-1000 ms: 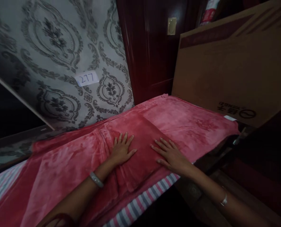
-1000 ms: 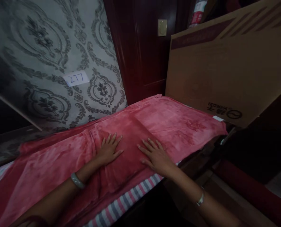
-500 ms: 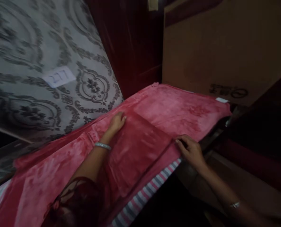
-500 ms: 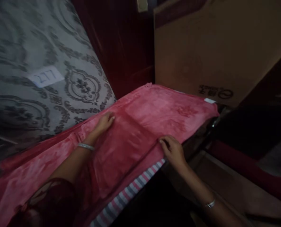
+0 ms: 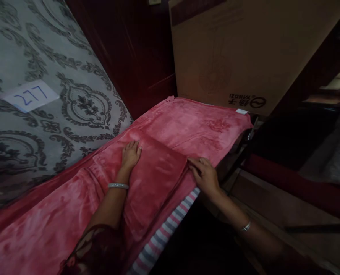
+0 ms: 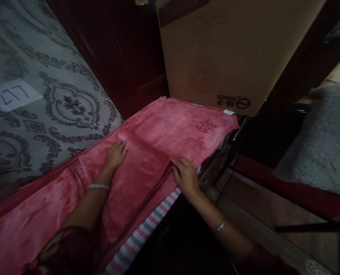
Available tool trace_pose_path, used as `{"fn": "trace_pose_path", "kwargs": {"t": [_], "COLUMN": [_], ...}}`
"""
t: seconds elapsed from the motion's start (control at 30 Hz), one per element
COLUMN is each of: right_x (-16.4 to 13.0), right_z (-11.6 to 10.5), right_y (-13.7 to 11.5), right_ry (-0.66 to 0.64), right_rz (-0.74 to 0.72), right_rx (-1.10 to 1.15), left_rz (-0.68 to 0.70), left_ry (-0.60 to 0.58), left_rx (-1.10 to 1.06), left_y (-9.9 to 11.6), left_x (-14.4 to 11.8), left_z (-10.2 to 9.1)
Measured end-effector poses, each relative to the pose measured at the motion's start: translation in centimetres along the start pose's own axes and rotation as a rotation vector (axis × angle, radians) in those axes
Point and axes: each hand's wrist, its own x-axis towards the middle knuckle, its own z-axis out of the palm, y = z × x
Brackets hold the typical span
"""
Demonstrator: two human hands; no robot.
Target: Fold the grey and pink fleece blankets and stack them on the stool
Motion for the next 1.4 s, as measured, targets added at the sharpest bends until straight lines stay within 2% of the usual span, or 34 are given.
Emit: {"fn": "trace_pose_path", "kwargs": {"t": [0.17,0.27,0.4,0.53,0.8,0.97,1.07,1.2,1.3,1.4], "right_x": [0.1,0.6,1.5,2.0,1.6,0.3,0.0,-0.1,-0.5,-0.8], "right_z": [0.1,-0.1,-0.4,-0.1,0.3,-0.2,0.0,0.3,0.4,0.5], "right_y": [0.1,0.2,0.0,-0.2,-0.8,0.4,1.1,1.4,1.8,2.3], "right_ry": [0.018,-0.029,-0.108,-0.110,0.067,0.105,0.079,0.076,0.060,0.028], "right_rz": [-0.066,-0.086,-0.023,-0.029,-0.014,-0.096,-0.158,-0.188,-0.128,-0.057], "right_rx": [0.005,-0.033,-0.064,-0.119,-0.015,-0.074,-0.098,-0.136,-0.168,-0.222], "left_rz": [0.000,-0.002,-0.007,-0.007,-0.025,-0.063,-0.118,-0.196,-0.242,-0.283], "left_ry": [0.011,0.008,0.004,0.017,0.020,0.003,-0.020,0.042,0.024,-0.025], "left_rx": [-0.031,-0.043,-0.035,-0.038,-0.031,-0.009,-0.033,-0.040,-0.080,-0.125], "left_y": [0.1,0.2,0.4,0.5,0.7,0.2,-0.9,-2.7,-3.3,-3.4], "left_x": [-0.1,-0.1,-0.2,-0.3,-0.9,-1.0,1.1,6.4,10.2,12.9], "left_z": [0.1,-0.1,-0.3,-0.3,-0.2,-1.7,-3.2,-3.9,-2.9,-1.3]}}
